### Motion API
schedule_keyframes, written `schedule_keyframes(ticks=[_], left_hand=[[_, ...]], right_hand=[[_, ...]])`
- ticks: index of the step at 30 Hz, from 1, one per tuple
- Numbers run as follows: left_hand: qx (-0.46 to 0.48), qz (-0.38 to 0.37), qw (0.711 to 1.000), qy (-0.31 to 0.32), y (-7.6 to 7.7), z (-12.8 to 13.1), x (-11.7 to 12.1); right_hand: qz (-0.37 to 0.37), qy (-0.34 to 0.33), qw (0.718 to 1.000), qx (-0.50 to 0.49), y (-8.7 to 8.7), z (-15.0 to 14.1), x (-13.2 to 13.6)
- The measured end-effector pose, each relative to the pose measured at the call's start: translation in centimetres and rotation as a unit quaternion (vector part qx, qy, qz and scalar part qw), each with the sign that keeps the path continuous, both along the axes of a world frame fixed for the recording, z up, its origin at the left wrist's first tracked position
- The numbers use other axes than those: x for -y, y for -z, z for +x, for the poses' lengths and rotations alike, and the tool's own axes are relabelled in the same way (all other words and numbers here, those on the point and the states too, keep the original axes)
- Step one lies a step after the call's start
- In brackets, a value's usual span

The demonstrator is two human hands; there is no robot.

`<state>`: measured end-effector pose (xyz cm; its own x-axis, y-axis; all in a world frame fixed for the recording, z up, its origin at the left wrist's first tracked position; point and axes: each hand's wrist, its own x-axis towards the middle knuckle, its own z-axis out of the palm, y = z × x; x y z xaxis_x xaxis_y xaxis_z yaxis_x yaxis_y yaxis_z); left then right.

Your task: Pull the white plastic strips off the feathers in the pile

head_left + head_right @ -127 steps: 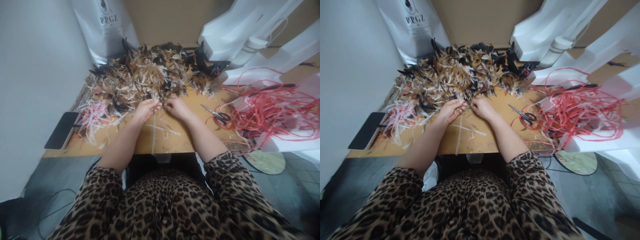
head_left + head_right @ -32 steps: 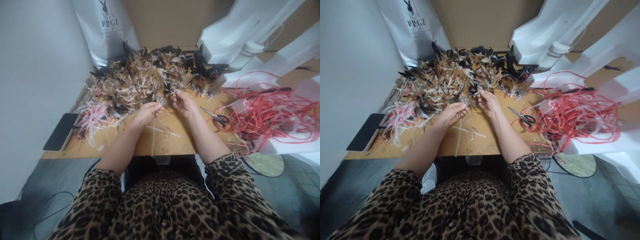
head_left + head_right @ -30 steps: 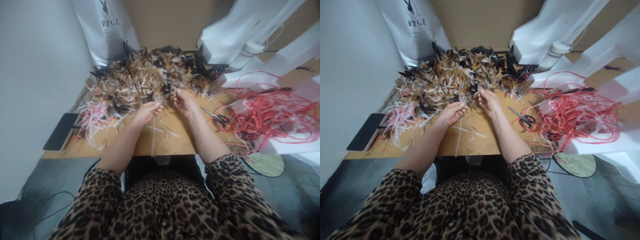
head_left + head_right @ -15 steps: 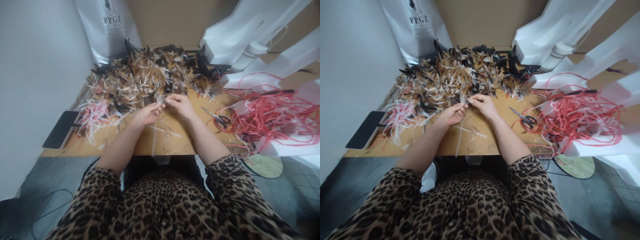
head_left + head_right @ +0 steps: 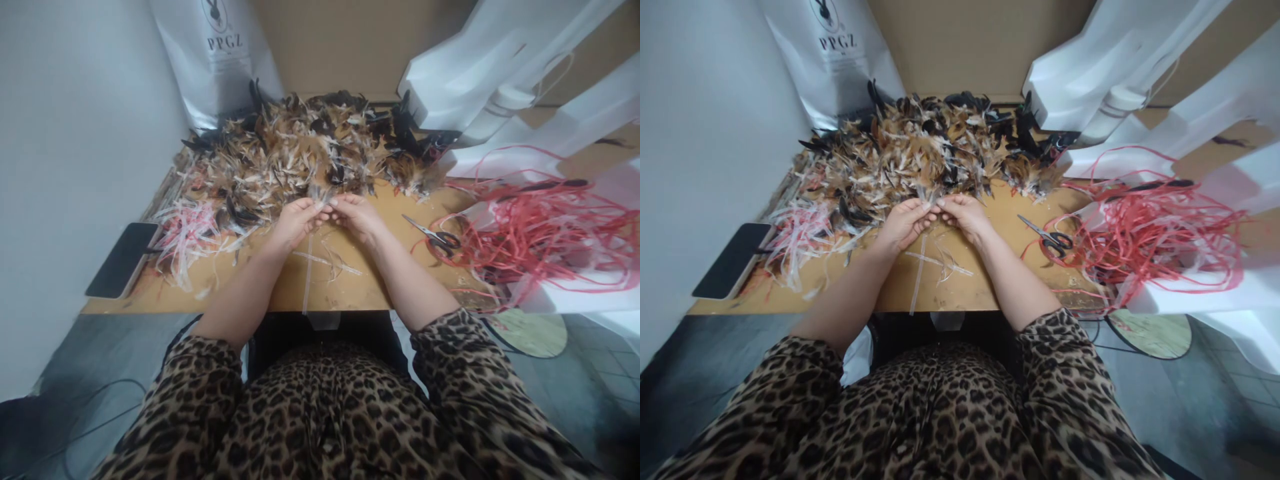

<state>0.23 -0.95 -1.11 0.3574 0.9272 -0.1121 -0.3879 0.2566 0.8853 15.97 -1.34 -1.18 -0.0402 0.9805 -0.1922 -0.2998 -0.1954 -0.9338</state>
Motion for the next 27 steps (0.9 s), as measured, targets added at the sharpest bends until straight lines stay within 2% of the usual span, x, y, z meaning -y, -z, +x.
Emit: schedule_keyframes(ticks=[5, 12, 20, 27], left_hand=[[-0.003, -0.035, 0.999, 0.018, 0.1, 0.0, -0.1], [0.017, -0.115, 0.993, -0.003, -0.2, -0.1, -0.3], [-0.004, -0.105, 0.994, 0.011, -0.5, 0.1, 0.1], [-0.008, -0.069, 0.998, 0.003, -0.1, 0.2, 0.0]], right_hand=[[0.012, -0.007, 1.000, -0.003, 0.4, 0.2, -0.2], [0.087, 0.009, 0.995, 0.041, 0.6, 0.3, -0.2], [0.149, 0.036, 0.980, 0.127, 0.4, -0.3, 0.2], [0.143, 0.043, 0.983, 0.109, 0.2, -0.7, 0.5]])
